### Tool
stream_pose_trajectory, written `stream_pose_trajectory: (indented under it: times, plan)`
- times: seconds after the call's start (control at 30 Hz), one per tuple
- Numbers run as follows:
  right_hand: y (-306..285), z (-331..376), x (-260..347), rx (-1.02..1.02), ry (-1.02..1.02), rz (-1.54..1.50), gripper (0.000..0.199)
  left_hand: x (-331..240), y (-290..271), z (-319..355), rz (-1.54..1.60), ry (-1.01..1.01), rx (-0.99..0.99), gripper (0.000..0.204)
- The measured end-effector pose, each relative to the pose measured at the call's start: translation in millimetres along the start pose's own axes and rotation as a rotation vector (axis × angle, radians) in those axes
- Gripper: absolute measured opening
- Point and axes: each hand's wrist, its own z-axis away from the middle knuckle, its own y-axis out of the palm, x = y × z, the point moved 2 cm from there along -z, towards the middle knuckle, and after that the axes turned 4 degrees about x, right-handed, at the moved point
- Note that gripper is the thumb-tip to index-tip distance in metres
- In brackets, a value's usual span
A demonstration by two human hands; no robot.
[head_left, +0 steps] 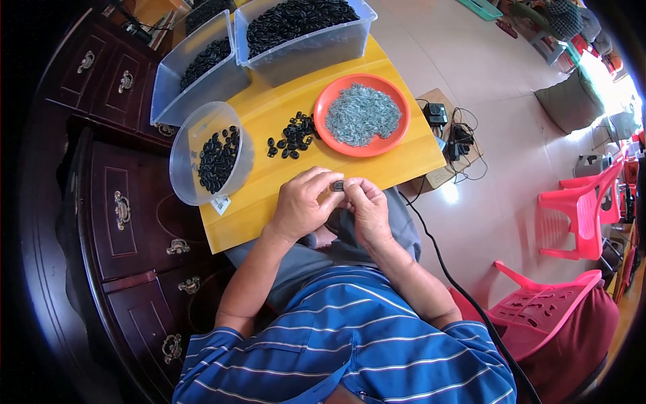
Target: The person arranges plastic pieces and small metal fasteners on the table, then inserts the fasteners into the plastic pieces by hand to assemble them.
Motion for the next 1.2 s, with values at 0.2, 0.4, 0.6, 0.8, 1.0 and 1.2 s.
stream_pose_trajectory:
  times: [0.2, 0.4, 0.6, 0.8, 1.0, 1.2]
  plan:
    - [-1, 0, -4, 0.011, 0.022, 0.016, 0.013, 5, -3, 1, -0.114, 0.077, 0.008, 0.02]
    - [2, 2, 1, 0.049, 0.01, 0.114, 0.015, 1, -12, 4, -0.136, 0.032, 0.066, 0.019]
    - [10, 0, 11, 0.19, -0.011, 0.271, 0.018, 13, -63, -12, -0.135, -0.098, 0.305, 0.012]
    - [20, -9, 23, 0.264, -0.087, 0.419, 0.016, 67, -207, -73, -0.401, -0.212, -0.137, 0.021]
    - [18, -30, 20, 0.279, -0.06, 0.368, 0.019, 66, -208, -78, -0.254, -0.15, -0.35, 0.05]
    - [10, -39, 19, 0.154, 0.128, 0.094, 0.036, 48, -83, -15, -0.176, -0.249, 0.095, 0.042]
